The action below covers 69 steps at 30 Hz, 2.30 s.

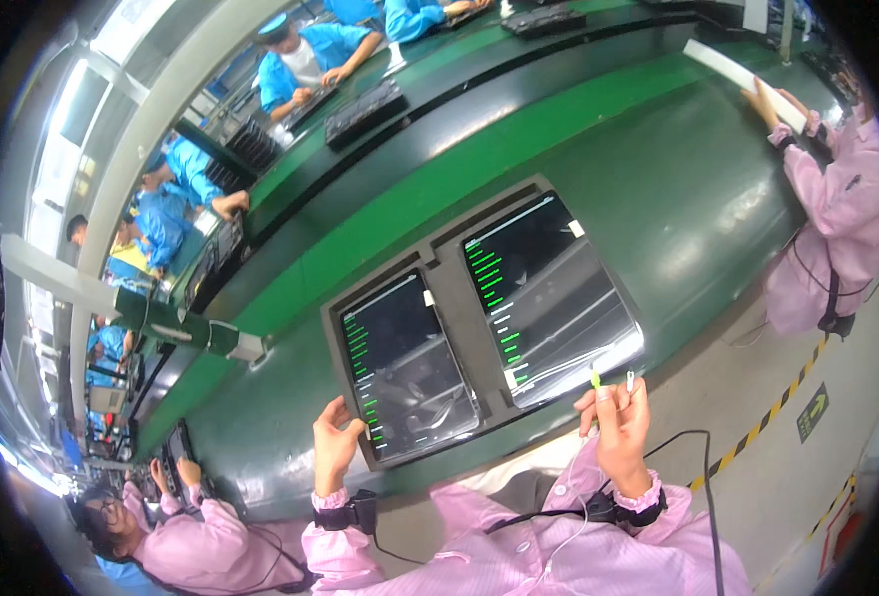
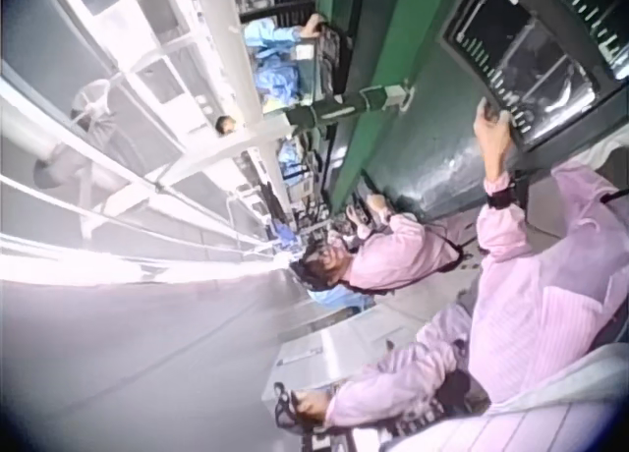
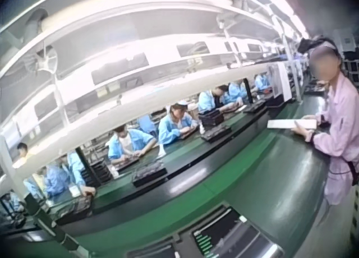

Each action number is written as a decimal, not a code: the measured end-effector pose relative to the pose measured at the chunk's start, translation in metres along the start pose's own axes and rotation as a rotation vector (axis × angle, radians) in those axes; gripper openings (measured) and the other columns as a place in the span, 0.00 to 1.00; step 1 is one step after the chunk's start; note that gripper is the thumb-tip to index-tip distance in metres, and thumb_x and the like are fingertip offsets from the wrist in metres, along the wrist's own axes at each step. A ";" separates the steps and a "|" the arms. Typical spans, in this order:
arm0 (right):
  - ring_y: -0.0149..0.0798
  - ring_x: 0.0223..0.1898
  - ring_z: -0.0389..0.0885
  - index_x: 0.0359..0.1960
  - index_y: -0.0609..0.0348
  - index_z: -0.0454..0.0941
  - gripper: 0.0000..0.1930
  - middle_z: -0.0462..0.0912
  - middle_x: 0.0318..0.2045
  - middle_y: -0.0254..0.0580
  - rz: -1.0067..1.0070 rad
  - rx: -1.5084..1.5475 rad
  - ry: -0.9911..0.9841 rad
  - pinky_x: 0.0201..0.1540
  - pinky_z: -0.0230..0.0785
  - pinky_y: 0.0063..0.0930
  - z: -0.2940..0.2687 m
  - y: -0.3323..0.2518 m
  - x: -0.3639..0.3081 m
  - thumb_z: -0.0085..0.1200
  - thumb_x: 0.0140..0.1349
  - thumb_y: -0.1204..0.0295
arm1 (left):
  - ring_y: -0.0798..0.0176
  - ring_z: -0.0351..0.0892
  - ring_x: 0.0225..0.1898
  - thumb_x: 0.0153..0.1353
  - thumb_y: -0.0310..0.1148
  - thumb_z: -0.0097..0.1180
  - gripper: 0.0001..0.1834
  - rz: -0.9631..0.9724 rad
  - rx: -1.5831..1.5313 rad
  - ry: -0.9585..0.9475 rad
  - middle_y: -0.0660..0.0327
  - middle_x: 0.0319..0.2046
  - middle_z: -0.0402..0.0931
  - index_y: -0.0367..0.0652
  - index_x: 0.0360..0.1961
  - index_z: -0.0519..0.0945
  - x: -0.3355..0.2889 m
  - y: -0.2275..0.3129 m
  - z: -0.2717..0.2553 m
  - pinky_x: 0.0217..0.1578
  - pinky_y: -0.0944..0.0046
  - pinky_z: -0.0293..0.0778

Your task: The recorder is testing the functionality of multiple tablet computers on a factory assembly line, including plugging in charging cables and interacting with diagnostic software on the screens.

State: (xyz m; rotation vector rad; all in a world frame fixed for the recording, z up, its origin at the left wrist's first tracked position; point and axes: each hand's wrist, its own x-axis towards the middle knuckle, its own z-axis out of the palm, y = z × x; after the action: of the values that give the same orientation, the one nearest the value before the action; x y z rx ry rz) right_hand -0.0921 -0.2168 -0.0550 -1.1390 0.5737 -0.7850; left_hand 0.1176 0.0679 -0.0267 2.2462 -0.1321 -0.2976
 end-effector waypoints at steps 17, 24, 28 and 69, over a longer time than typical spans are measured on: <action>0.27 0.20 0.77 0.24 0.57 0.51 0.14 0.77 0.26 0.52 0.449 0.063 -0.766 0.20 0.66 0.18 0.080 0.015 -0.057 0.43 0.62 0.81 | 0.47 0.73 0.48 0.58 0.41 0.55 0.23 0.635 0.247 -0.137 0.48 0.45 0.74 0.36 0.48 0.72 0.125 0.039 -0.001 0.47 0.59 0.69; 0.23 0.19 0.75 0.22 0.57 0.52 0.15 0.78 0.24 0.49 0.473 0.031 -0.697 0.17 0.62 0.17 0.087 0.026 -0.063 0.45 0.61 0.79 | 0.43 0.57 0.61 0.63 0.50 0.42 0.28 0.576 0.407 -0.201 0.46 0.54 0.66 0.37 0.54 0.67 0.141 0.018 0.012 0.62 0.53 0.49; 0.23 0.18 0.75 0.23 0.59 0.53 0.14 0.79 0.25 0.47 0.433 -0.052 -0.711 0.16 0.63 0.17 0.087 0.031 -0.069 0.46 0.61 0.79 | 0.42 0.52 0.63 0.63 0.55 0.39 0.33 0.506 0.354 -0.203 0.47 0.56 0.65 0.36 0.56 0.66 0.142 0.019 0.011 0.64 0.53 0.45; 0.32 0.25 0.81 0.24 0.60 0.55 0.12 0.78 0.25 0.49 0.425 -0.088 -0.641 0.21 0.65 0.18 0.107 0.057 -0.082 0.43 0.63 0.79 | 0.45 0.37 0.68 0.48 0.52 0.62 0.47 0.510 0.409 -0.368 0.52 0.63 0.56 0.43 0.64 0.55 0.127 0.021 0.000 0.66 0.51 0.30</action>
State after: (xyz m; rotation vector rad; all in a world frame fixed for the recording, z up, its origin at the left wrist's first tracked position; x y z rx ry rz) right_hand -0.0473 -0.0790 -0.0726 -1.2141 0.2888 -0.0118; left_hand 0.2400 0.0299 -0.0322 2.4285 -1.0219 -0.4283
